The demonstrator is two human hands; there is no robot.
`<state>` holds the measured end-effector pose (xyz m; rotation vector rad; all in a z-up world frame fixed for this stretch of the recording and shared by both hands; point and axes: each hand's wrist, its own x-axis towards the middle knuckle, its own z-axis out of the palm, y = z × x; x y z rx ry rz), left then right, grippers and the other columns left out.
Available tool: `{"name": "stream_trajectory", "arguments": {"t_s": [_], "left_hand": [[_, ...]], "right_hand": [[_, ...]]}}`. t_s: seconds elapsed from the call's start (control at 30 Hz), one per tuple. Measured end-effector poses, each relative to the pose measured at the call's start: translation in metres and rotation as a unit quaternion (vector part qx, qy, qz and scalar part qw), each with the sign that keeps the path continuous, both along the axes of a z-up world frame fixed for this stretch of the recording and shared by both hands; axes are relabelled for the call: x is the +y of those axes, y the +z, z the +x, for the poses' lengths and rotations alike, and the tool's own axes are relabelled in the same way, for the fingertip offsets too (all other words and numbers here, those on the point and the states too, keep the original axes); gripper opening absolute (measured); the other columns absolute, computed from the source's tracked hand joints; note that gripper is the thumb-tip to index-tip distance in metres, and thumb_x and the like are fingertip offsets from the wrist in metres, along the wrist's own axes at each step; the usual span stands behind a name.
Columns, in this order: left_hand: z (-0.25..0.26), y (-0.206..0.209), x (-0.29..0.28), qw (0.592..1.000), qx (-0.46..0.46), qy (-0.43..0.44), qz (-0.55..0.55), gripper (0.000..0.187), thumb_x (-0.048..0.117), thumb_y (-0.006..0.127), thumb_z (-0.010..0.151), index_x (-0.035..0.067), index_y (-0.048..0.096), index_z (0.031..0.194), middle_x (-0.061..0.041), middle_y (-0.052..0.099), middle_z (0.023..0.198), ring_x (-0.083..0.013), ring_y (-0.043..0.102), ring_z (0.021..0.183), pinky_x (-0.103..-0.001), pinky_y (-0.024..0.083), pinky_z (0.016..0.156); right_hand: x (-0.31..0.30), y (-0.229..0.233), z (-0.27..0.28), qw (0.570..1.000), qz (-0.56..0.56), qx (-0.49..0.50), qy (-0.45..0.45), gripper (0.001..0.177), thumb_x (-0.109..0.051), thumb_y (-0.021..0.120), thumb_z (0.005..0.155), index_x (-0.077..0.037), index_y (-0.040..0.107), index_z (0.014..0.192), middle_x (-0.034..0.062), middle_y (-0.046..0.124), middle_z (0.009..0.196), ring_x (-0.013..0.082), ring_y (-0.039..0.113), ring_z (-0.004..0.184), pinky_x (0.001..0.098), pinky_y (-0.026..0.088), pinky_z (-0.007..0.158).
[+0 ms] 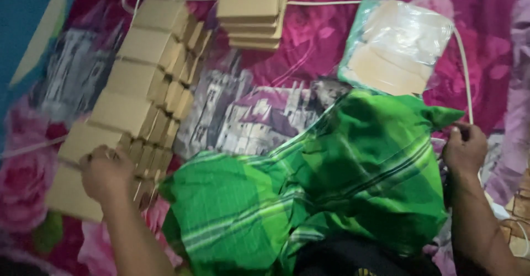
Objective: The person folds cardboard sheets into small rectangular boxes by hand, pressing on the creases and then placing the finished boxes aside on a bed.
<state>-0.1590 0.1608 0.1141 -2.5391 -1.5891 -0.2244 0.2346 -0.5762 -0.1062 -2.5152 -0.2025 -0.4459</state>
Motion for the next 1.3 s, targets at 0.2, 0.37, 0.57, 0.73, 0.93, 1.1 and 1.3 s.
{"name": "stream_trajectory", "arguments": {"t_s": [0.2, 0.37, 0.57, 0.73, 0.93, 1.1, 1.3], "left_hand": [[0.071, -0.051, -0.099, 0.984, -0.013, -0.149, -0.097, 0.032, 0.028, 0.051, 0.103, 0.016, 0.073, 0.122, -0.025, 0.075, 0.088, -0.0498, 0.071, 0.085, -0.059, 0.054, 0.071], [0.177, -0.108, -0.18, 0.837, -0.007, -0.45, -0.31, 0.049, 0.015, 0.053, 0.092, 0.004, 0.059, 0.139, -0.02, 0.062, 0.136, -0.0356, 0.058, 0.127, -0.044, 0.041, 0.113], [0.244, -0.097, -0.285, 0.776, 0.181, -0.478, -0.369, 0.061, 0.03, 0.054, 0.102, 0.016, 0.039, 0.16, -0.019, 0.039, 0.162, -0.0448, 0.034, 0.149, -0.069, 0.041, 0.107], [0.224, -0.155, -0.304, 0.696, 0.288, -0.483, -0.445, 0.071, 0.02, 0.061, 0.086, 0.005, 0.044, 0.154, -0.024, 0.026, 0.163, -0.0563, 0.028, 0.148, -0.074, 0.043, 0.104], [0.22, -0.195, -0.306, 0.691, 0.289, -0.516, -0.416, 0.064, 0.029, 0.06, 0.082, 0.009, 0.058, 0.142, -0.024, 0.055, 0.142, -0.059, 0.041, 0.139, -0.076, 0.047, 0.095], [0.217, -0.233, -0.307, 0.699, 0.284, -0.514, -0.409, 0.056, 0.031, 0.061, 0.076, 0.007, 0.071, 0.126, -0.022, 0.058, 0.14, -0.057, 0.046, 0.138, -0.075, 0.048, 0.094], [0.221, -0.209, -0.309, 0.705, 0.254, -0.526, -0.403, 0.048, 0.024, 0.057, 0.082, 0.0, 0.072, 0.121, -0.022, 0.062, 0.128, -0.0564, 0.055, 0.126, -0.073, 0.052, 0.088]], "right_hand": [[-0.033, -0.039, 0.0, 0.967, -0.104, 0.204, -0.113, 0.05, -0.038, 0.076, 0.086, -0.005, 0.079, 0.124, 0.0321, 0.074, 0.106, 0.0527, 0.065, 0.103, 0.0568, 0.049, 0.094], [-0.007, -0.071, 0.04, 1.0, -0.017, 0.009, -0.021, 0.014, -0.013, 0.065, 0.095, -0.004, 0.064, 0.085, 0.0197, 0.063, 0.085, 0.0408, 0.06, 0.082, 0.0524, 0.042, 0.074], [0.08, -0.06, 0.118, 0.976, 0.088, 0.101, 0.17, 0.033, -0.025, 0.072, 0.095, -0.018, 0.073, 0.128, 0.013, 0.068, 0.134, 0.0357, 0.058, 0.133, 0.0435, 0.042, 0.115], [0.143, -0.03, 0.144, 0.965, -0.026, 0.13, 0.227, 0.026, -0.017, 0.069, 0.095, -0.022, 0.077, 0.119, 0.0073, 0.072, 0.128, 0.0381, 0.065, 0.12, 0.0481, 0.053, 0.098], [0.155, -0.042, 0.208, 0.946, -0.13, 0.222, 0.198, 0.026, -0.044, 0.068, 0.09, -0.036, 0.078, 0.112, 0.0011, 0.078, 0.106, 0.0362, 0.07, 0.109, 0.0484, 0.055, 0.099], [0.168, -0.031, 0.215, 0.888, -0.268, 0.256, 0.272, 0.061, -0.051, 0.077, 0.069, -0.046, 0.069, 0.129, -0.004, 0.069, 0.135, 0.0235, 0.07, 0.121, 0.0374, 0.054, 0.108], [0.162, -0.03, 0.197, 0.842, -0.375, 0.064, 0.384, 0.091, -0.071, 0.074, 0.069, -0.026, 0.051, 0.144, 0.0122, 0.059, 0.14, 0.0272, 0.054, 0.141, 0.048, 0.043, 0.118]]}}
